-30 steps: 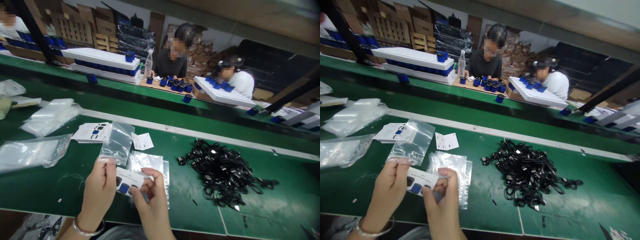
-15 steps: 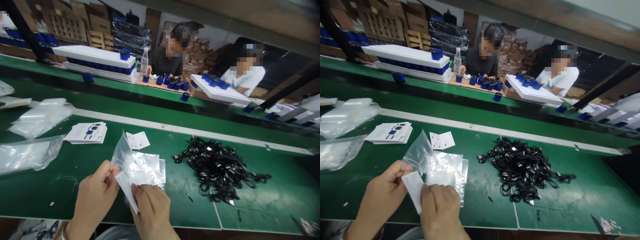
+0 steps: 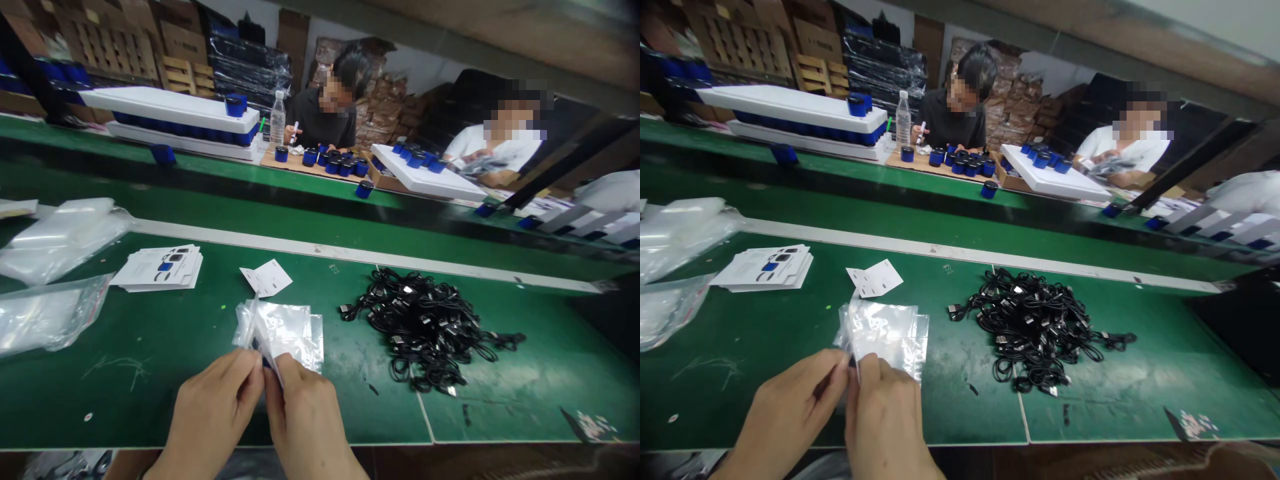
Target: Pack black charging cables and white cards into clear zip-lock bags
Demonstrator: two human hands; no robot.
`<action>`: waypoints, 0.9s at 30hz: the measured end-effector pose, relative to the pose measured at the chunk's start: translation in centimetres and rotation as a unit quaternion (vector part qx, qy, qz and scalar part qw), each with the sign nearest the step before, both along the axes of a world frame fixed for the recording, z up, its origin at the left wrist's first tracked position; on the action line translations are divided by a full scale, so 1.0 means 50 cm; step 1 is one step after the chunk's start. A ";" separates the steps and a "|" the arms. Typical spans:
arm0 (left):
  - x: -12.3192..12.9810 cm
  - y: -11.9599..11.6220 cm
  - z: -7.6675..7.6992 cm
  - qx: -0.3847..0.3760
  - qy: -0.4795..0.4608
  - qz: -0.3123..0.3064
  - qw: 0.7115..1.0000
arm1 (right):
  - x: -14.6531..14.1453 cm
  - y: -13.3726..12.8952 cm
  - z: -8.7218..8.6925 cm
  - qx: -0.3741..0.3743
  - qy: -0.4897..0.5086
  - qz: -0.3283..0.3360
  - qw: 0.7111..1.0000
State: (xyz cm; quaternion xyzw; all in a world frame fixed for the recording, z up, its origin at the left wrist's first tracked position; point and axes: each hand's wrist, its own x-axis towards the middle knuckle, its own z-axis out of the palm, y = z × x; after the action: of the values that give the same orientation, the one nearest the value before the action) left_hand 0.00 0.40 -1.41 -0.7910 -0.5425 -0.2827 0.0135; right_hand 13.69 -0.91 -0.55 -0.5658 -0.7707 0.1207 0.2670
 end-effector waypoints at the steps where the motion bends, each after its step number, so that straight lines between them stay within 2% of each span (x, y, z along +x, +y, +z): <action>1: 0.000 -0.001 0.001 0.002 -0.002 -0.015 1.000 | 0.005 -0.001 0.004 -0.041 0.047 0.009 0.998; 3: -0.002 -0.004 0.001 -0.001 -0.004 -0.034 0.999 | 0.017 -0.002 0.011 -0.129 0.144 0.048 0.980; 5: -0.003 -0.007 0.002 -0.008 -0.006 -0.039 0.999 | 0.031 -0.002 0.016 -0.176 0.216 0.060 0.959; 9: 0.006 -0.018 0.004 -0.033 -0.027 -0.064 0.997 | 0.044 0.008 0.011 -0.147 0.302 -0.011 0.942; 12: 0.018 -0.030 0.009 -0.067 -0.077 -0.084 0.991 | 0.033 0.020 -0.002 -0.146 0.322 0.006 0.935; 16: 0.021 -0.034 0.012 -0.111 -0.104 -0.133 0.979 | 0.009 0.035 -0.028 -0.168 0.303 -0.019 0.938; 19: 0.015 -0.020 0.002 -0.169 -0.103 -0.122 0.973 | 0.022 0.043 -0.033 -0.193 0.288 0.002 0.938; 21: 0.014 -0.007 -0.007 -0.216 -0.113 -0.093 0.965 | 0.057 0.050 -0.021 -0.204 0.250 0.054 0.945; 23: 0.016 0.004 -0.016 -0.243 -0.123 -0.077 0.959 | 0.105 0.065 -0.004 -0.183 0.139 0.093 0.969; 25: 0.019 0.012 -0.021 -0.254 -0.125 -0.070 0.957 | 0.155 0.089 0.008 -0.089 -0.051 0.017 0.995; 27: 0.022 0.017 -0.023 -0.262 -0.116 -0.065 0.956 | 0.196 0.117 0.009 -0.027 -0.197 -0.013 0.980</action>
State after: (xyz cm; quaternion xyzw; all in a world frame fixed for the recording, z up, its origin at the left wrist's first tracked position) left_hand 1.11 1.23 -2.57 -0.7619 -0.5428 -0.2213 -0.2756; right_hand 23.49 4.92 -0.12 -0.5957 -0.7971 0.0242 0.0961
